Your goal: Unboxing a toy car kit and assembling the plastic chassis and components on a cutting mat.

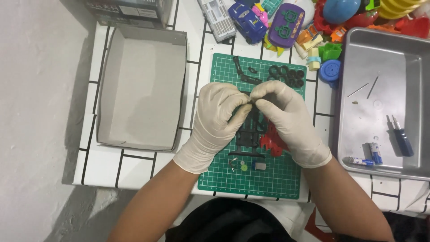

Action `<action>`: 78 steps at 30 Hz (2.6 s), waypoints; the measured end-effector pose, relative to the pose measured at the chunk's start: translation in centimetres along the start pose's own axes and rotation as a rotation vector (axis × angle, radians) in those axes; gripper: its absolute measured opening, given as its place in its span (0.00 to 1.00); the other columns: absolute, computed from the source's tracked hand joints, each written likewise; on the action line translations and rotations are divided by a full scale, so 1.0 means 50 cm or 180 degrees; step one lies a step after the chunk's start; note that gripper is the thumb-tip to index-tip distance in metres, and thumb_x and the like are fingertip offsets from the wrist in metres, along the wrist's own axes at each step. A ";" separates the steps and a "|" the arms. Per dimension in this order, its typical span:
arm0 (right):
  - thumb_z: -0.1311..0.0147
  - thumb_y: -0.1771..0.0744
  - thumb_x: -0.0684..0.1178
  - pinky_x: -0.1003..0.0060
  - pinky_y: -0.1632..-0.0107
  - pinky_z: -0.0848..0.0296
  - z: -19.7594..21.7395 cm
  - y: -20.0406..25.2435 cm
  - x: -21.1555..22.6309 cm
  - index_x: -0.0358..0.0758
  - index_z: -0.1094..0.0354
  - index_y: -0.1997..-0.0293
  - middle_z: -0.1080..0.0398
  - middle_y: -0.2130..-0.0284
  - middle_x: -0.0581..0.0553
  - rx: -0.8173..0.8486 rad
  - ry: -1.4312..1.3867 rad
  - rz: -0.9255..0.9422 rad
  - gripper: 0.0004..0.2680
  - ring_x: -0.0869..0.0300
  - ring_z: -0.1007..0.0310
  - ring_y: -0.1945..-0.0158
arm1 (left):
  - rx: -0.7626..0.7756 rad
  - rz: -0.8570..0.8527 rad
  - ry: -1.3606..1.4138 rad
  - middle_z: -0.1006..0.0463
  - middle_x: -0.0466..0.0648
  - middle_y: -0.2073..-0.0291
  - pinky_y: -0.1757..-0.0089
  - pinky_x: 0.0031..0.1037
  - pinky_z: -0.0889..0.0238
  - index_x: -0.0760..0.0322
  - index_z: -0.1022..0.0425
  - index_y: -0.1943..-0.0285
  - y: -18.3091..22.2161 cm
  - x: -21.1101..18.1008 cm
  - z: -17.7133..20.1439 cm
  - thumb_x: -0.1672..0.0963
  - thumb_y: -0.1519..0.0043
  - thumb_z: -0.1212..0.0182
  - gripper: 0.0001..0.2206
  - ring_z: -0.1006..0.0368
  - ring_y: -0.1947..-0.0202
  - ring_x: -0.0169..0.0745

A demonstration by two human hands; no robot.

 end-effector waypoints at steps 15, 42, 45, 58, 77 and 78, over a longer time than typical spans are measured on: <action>0.34 0.35 0.38 0.54 0.51 0.28 0.035 -0.002 0.038 0.37 0.24 0.63 0.27 0.64 0.42 0.0037 0.2297 0.0966 0.03 0.48 0.27 0.53 | 0.0817 0.0561 -0.0047 0.28 0.45 0.68 0.52 0.35 0.38 0.67 0.26 0.57 0.000 -0.002 -0.004 0.59 0.36 0.36 0.05 0.30 0.60 0.43; 0.36 0.34 0.43 0.59 0.50 0.34 0.012 -0.014 0.014 0.40 0.21 0.66 0.29 0.63 0.46 0.0576 0.3562 0.0472 0.01 0.52 0.28 0.49 | 0.1197 0.0659 -0.1238 0.29 0.46 0.62 0.41 0.46 0.46 0.61 0.23 0.60 0.028 -0.015 -0.003 0.55 0.38 0.35 0.06 0.33 0.50 0.41; 0.36 0.34 0.43 0.59 0.50 0.34 0.008 -0.012 0.018 0.41 0.20 0.65 0.28 0.62 0.46 0.0633 0.3674 0.0488 0.01 0.53 0.28 0.49 | 0.1133 0.0706 -0.1279 0.29 0.46 0.62 0.41 0.44 0.46 0.60 0.23 0.60 0.026 -0.021 -0.005 0.55 0.38 0.36 0.05 0.32 0.49 0.40; 0.37 0.36 0.43 0.58 0.47 0.33 -0.004 -0.014 0.028 0.41 0.20 0.64 0.25 0.58 0.44 0.0624 0.3887 0.0340 0.02 0.52 0.27 0.45 | 0.1692 0.0736 -0.1388 0.31 0.40 0.65 0.40 0.54 0.46 0.51 0.28 0.41 0.071 0.027 -0.019 0.49 0.43 0.33 0.21 0.33 0.46 0.44; 0.40 0.33 0.43 0.57 0.46 0.31 0.007 -0.015 0.021 0.40 0.19 0.61 0.24 0.54 0.41 0.0666 0.3441 0.0008 0.03 0.47 0.26 0.45 | 0.1279 0.0740 -0.1238 0.29 0.45 0.70 0.43 0.55 0.43 0.59 0.25 0.47 0.054 0.002 -0.018 0.57 0.46 0.32 0.17 0.31 0.52 0.48; 0.40 0.33 0.44 0.57 0.45 0.31 0.007 -0.015 0.020 0.40 0.19 0.61 0.25 0.54 0.42 0.0664 0.3477 0.0015 0.03 0.48 0.26 0.45 | 0.1286 0.0739 -0.1249 0.29 0.44 0.70 0.44 0.54 0.43 0.58 0.25 0.48 0.053 0.002 -0.018 0.57 0.46 0.32 0.16 0.31 0.52 0.47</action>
Point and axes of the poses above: each hand's wrist, its own y-axis away from the middle knuckle, its own z-axis out of the back of the hand, x = y × z, the point moved 3 cm from there along -y, towards the middle knuckle
